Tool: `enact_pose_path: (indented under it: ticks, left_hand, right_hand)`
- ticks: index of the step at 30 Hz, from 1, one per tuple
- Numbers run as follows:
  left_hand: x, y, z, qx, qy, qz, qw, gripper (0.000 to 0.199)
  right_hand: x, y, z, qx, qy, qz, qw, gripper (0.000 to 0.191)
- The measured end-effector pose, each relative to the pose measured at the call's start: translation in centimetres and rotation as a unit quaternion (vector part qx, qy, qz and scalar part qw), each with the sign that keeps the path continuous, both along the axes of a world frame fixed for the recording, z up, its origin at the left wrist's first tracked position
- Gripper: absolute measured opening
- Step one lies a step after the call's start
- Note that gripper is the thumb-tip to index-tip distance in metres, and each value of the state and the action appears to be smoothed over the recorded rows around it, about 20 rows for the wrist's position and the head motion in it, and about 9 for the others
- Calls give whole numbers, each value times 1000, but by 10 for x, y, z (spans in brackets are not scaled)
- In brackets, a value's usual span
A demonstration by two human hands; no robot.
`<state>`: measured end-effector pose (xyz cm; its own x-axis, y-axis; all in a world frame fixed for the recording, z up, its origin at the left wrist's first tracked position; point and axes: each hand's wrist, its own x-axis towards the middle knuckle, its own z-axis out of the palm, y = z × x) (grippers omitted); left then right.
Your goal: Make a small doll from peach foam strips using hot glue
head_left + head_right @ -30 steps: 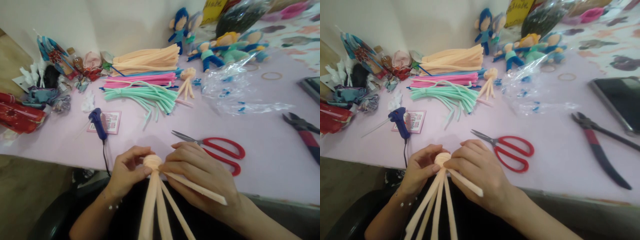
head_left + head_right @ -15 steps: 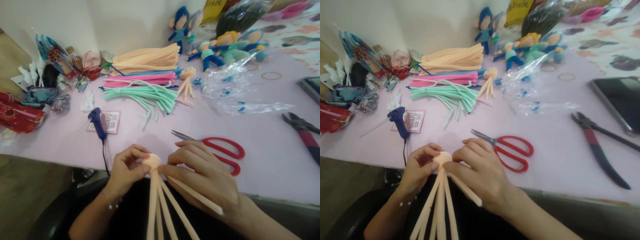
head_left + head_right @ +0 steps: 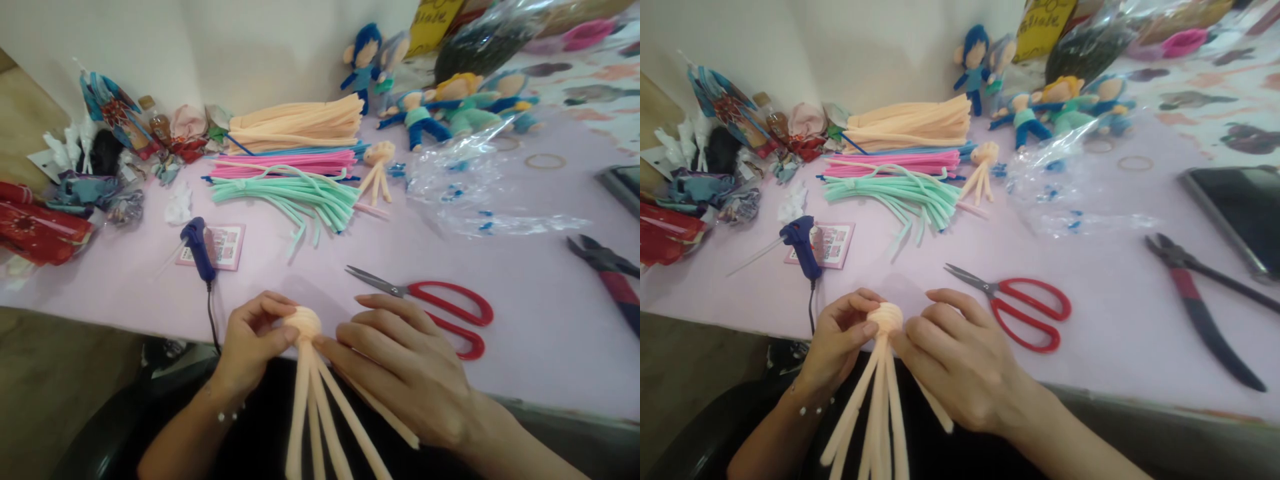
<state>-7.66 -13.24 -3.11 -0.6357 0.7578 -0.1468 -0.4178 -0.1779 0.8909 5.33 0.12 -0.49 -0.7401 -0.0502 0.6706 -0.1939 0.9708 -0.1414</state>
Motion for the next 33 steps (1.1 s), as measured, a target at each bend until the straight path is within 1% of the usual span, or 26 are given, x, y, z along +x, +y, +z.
enact_pose_path:
  ticks: [8, 10, 12, 15, 18, 21, 23, 26, 29, 33]
  left_hand:
    - [0, 4, -1, -10, -26, 15, 999, 17]
    - [1, 4, -2, -8, -26, 18, 999, 17]
    - [1, 4, -2, -5, -20, 26, 999, 18]
    - [1, 3, -1, -11, -13, 28, 999, 26]
    - [1, 2, -1, -9, -15, 13, 1000, 32]
    - [0, 1, -1, 1, -4, -1, 1000, 28]
    - [0, 0, 0, 7, 7, -12, 1000, 26]
    - [0, 0, 1, 9, 19, -17, 1000, 22]
    - [2, 1, 2, 3, 15, 4, 1000, 22]
    - [6, 5, 5, 7, -18, 28, 999, 25]
  right_hand:
    - [-2, 2, -3, 8, -8, -3, 1000, 27]
    - [-3, 3, -2, -14, -9, -1, 1000, 23]
    - [-4, 3, 0, -52, -3, 10, 999, 19]
    - [-5, 2, 2, -99, 8, 20, 995, 18]
    - [-6, 1, 2, -111, 13, 23, 993, 20]
    - [-6, 2, 2, -117, 0, 28, 993, 24]
    - [-5, 3, 1, -116, -2, 26, 993, 23]
    - [-5, 4, 0, -105, 7, 22, 994, 15]
    - [-5, 4, -2, -80, 17, 22, 996, 13]
    - [-5, 2, -6, -49, 41, 11, 998, 11]
